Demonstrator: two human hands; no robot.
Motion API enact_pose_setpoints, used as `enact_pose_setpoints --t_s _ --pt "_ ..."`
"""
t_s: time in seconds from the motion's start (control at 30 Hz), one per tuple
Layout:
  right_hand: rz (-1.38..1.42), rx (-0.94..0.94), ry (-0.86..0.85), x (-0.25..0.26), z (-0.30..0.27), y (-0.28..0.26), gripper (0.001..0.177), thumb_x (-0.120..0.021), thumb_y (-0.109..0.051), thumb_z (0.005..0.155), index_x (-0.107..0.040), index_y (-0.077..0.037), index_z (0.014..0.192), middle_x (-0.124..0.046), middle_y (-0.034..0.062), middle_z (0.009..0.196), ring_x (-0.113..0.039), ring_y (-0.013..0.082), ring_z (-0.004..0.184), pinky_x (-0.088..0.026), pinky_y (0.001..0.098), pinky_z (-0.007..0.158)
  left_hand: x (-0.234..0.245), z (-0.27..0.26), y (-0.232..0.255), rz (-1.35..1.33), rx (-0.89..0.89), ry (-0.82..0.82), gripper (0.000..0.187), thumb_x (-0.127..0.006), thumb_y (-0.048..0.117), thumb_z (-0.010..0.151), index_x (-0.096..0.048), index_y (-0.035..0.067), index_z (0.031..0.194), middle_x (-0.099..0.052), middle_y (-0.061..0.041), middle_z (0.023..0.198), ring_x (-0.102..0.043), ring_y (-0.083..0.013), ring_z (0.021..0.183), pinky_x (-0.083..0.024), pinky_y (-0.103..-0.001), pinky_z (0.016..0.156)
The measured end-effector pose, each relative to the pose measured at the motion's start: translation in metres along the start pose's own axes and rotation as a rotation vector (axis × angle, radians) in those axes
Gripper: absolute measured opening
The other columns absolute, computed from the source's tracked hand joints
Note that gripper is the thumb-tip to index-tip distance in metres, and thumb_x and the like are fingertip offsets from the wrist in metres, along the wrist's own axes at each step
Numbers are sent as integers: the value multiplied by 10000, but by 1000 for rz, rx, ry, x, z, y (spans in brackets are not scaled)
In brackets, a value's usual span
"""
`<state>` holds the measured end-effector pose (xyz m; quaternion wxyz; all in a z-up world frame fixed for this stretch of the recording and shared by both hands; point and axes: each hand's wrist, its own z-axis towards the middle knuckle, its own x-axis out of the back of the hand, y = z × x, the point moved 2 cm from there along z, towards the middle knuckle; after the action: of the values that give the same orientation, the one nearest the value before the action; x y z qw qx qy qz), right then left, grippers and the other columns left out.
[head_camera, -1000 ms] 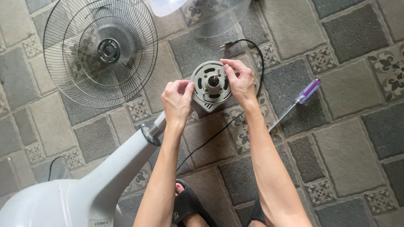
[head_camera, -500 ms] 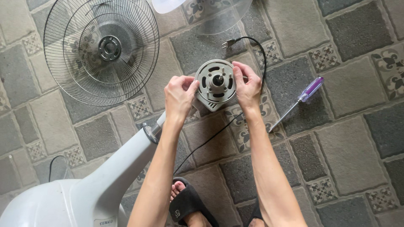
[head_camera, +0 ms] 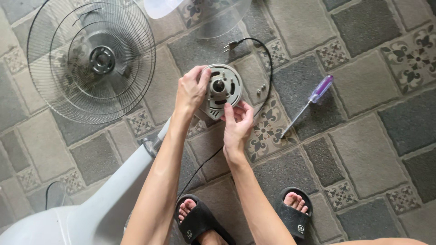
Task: The person disassembles a standing fan by removing the motor housing and then reassembles it, using a screwdriver to secure the motor housing back onto the fan base.
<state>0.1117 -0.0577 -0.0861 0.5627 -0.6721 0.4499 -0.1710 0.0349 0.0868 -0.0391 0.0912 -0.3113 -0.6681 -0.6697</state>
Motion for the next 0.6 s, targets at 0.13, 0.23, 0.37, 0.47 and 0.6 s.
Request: enact_pose_setpoints --t_s 0.13,0.23,0.37,0.47,0.6 --pt "-77 11 26 1 6 5 371 -729 -152 942 -550 41 1204 -692 134 1059 -688 154 882 -626 301 703 5 -3 0 -25 40 -3 353 -633 353 993 -741 65 1167 -784 -165 1024 -774 -248 960 -580 -343 837" --pt "-70 9 11 2 10 1 327 -712 -130 953 -554 42 1181 -697 143 1042 -689 151 852 -619 293 687 5 0 0 -65 58 -24 341 -661 344 979 -749 64 1153 -792 -150 1030 -777 -225 956 -589 -332 834" --pt "-26 -36 -39 -1 13 -13 365 -700 -108 965 -497 66 1215 -673 139 1038 -689 161 792 -620 304 627 5 7 -4 -138 75 -73 331 -691 337 966 -755 62 1138 -802 -127 1006 -767 -177 930 -594 -304 818" --pt "-50 -70 -110 -2 12 -28 611 -669 -99 922 -339 -33 1432 -651 113 985 -684 151 717 -629 302 567 6 12 -10 -171 78 -91 328 -700 332 962 -758 61 1136 -802 -114 977 -751 -143 894 -593 -283 784" --pt "-57 -107 -232 -7 12 -40 694 -640 -102 958 -336 -62 1581 -681 115 980 -692 151 712 -649 306 599 9 14 -18 -183 158 -105 328 -698 331 959 -757 76 1158 -792 -108 934 -728 -121 839 -583 -271 738"
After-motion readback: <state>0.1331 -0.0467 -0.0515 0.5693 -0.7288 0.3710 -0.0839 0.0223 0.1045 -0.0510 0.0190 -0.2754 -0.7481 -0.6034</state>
